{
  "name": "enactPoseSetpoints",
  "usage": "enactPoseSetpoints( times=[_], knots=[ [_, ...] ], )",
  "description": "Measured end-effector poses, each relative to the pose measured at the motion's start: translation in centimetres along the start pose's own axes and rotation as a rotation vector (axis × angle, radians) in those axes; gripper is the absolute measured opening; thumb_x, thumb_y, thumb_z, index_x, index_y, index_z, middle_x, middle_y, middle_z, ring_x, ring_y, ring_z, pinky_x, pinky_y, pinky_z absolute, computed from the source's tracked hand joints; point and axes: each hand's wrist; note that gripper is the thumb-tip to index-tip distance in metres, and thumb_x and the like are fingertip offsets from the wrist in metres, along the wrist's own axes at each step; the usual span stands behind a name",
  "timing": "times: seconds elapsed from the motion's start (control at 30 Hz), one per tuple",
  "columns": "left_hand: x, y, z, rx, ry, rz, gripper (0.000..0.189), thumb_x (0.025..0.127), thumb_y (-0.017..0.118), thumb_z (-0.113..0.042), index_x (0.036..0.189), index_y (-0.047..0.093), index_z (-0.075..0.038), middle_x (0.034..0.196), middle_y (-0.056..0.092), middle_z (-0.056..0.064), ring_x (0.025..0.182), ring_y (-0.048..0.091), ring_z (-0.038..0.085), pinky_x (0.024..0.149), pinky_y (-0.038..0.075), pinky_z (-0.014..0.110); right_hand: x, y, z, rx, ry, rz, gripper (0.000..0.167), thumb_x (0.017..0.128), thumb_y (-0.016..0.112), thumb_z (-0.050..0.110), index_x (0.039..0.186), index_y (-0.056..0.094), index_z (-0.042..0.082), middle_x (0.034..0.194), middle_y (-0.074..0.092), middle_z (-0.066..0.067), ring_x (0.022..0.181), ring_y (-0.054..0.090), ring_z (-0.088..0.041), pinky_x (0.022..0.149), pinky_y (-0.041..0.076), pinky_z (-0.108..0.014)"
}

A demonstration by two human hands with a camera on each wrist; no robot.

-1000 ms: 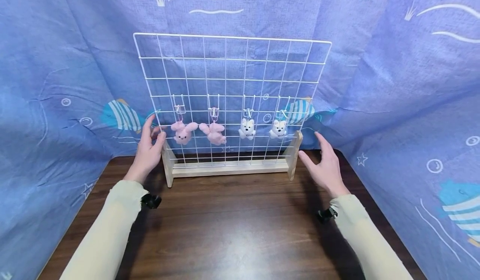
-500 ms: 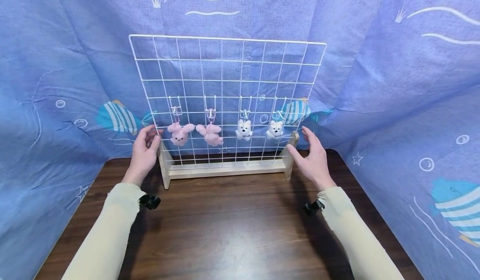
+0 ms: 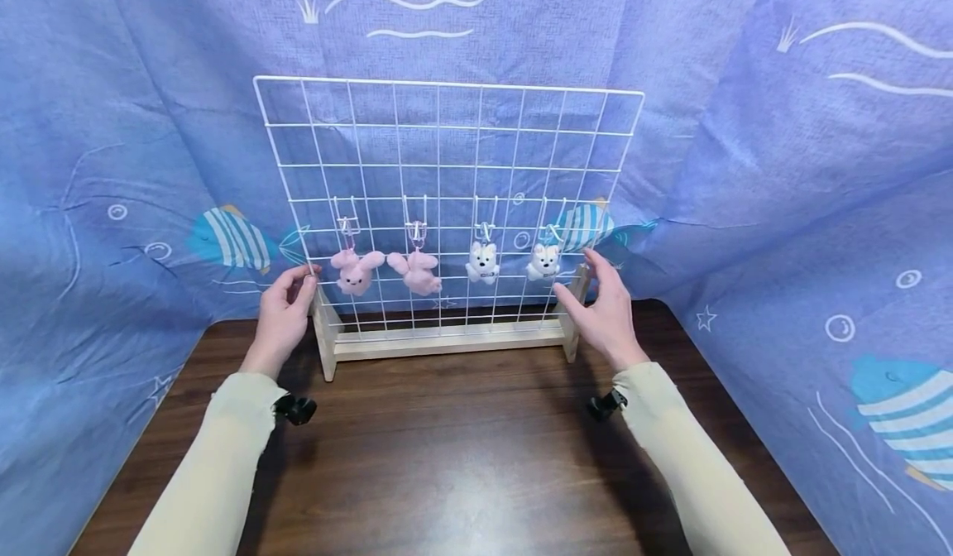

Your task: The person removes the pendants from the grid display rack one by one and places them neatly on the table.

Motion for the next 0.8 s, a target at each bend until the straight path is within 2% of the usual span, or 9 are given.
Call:
enactPoseSetpoints(
  times=[0.23,0.47,0.67,0.8],
  knots=[
    [-0.1,0.0,0.4,-0.018,-0.033,-0.010,0.035,0.110,0.054,-0.010,0.138,0.061,0.011,0.136,0.062,0.033,0.105,0.062,-0.002,0.086,0.045,0.005,1.0,1.3,0.9,0.058,-0.027,-0.080,0.060,0.089,0.086,0.025,0.139,0.060,0.002,0.134,0.065,-0.018,0.116,0.065,-0.040,0.096,0.055,-0.054],
    [-0.3,0.0,0.6,-0.063,-0.004,-0.017,0.036,0.109,0.058,-0.013,0.137,0.063,0.009,0.135,0.065,0.031,0.110,0.064,-0.003,0.091,0.047,0.006,2.3,2.4,2.2,0.036,-0.002,-0.122,0.054,0.092,0.083,0.032,0.136,0.065,0.006,0.131,0.068,-0.011,0.114,0.067,-0.029,0.091,0.057,-0.049],
    [-0.5,-0.1,0.7,-0.100,0.007,-0.003,0.038,0.109,0.059,-0.015,0.137,0.061,0.010,0.136,0.064,0.031,0.113,0.065,0.000,0.092,0.049,0.008,2.7,2.9,3.2,0.013,0.008,-0.224,0.049,0.091,0.083,0.036,0.127,0.071,0.005,0.122,0.060,-0.017,0.103,0.063,-0.030,0.082,0.055,-0.042],
    [-0.7,-0.3,0.8,-0.103,-0.002,-0.002,0.039,0.109,0.059,-0.016,0.138,0.061,0.010,0.137,0.064,0.030,0.114,0.066,0.001,0.093,0.049,0.008,2.8,3.2,3.7,0.019,-0.016,-0.262,0.042,0.092,0.083,0.033,0.122,0.073,0.004,0.115,0.066,-0.016,0.098,0.067,-0.030,0.080,0.058,-0.042]
  ],
)
Point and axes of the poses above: each hand's wrist, its own x-axis towards the middle knuckle, its own y-axis out of the palm, z = x × y
